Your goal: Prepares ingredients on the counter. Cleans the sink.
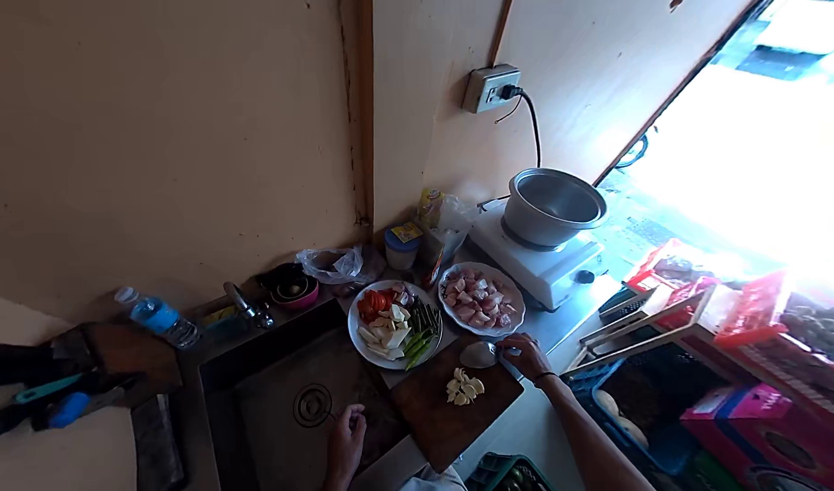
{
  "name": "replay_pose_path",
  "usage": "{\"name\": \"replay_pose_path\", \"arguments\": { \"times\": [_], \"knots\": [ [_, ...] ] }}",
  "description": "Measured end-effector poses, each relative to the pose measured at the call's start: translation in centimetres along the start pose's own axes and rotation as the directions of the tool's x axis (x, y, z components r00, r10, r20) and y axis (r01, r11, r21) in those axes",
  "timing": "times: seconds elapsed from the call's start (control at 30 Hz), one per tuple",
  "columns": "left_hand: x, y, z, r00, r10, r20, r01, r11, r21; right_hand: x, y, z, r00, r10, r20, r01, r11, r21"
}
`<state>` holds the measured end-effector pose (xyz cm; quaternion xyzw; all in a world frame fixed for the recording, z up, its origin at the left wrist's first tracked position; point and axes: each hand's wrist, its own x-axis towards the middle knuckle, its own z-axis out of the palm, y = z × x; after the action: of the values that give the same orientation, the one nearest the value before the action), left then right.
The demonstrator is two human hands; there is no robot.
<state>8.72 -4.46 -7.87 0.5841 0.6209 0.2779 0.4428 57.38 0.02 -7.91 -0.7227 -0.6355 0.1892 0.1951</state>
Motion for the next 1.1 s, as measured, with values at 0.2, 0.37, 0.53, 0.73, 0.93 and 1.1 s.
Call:
{"name": "replay_pose_path", "arguments": {
  "times": [0.2,0.37,0.53,0.73,0.93,1.1],
  "knots": [
    [2.8,6.4,2.5,0.962,0.262,0.075,-0.272,0.940,0.205,-1.6,-2.2,-0.6,0.991,0.071,-0.113,-0.078,0.995,-0.062],
    [5.8,11.1,4.3,0.966,0.254,0.055,-0.260,0.928,0.268,-0.9,-11.3,-0.4,0.982,0.051,-0.179,-0.058,0.998,-0.034],
    [6.2,11.0,4.7,0.933,0.360,0.000,-0.354,0.918,0.179,4.3,-18.1,3.1,0.985,-0.169,0.019,0.170,0.977,-0.130],
    [3.7,6.4,2.9,0.952,0.304,-0.049,-0.303,0.953,0.025,7.5,-19.6,3.9,0.927,-0.264,0.266,0.335,0.902,-0.272],
    [2.0,6.6,1.5,0.950,0.278,-0.142,-0.280,0.960,0.008,7.1,-19.2,2.1,0.899,-0.351,0.262,0.421,0.856,-0.299],
    [2.5,10.3,1.8,0.852,0.492,-0.179,-0.467,0.869,0.163,4.7,-18.8,-0.5,0.911,-0.409,0.040,0.404,0.873,-0.272]
  ]
}}
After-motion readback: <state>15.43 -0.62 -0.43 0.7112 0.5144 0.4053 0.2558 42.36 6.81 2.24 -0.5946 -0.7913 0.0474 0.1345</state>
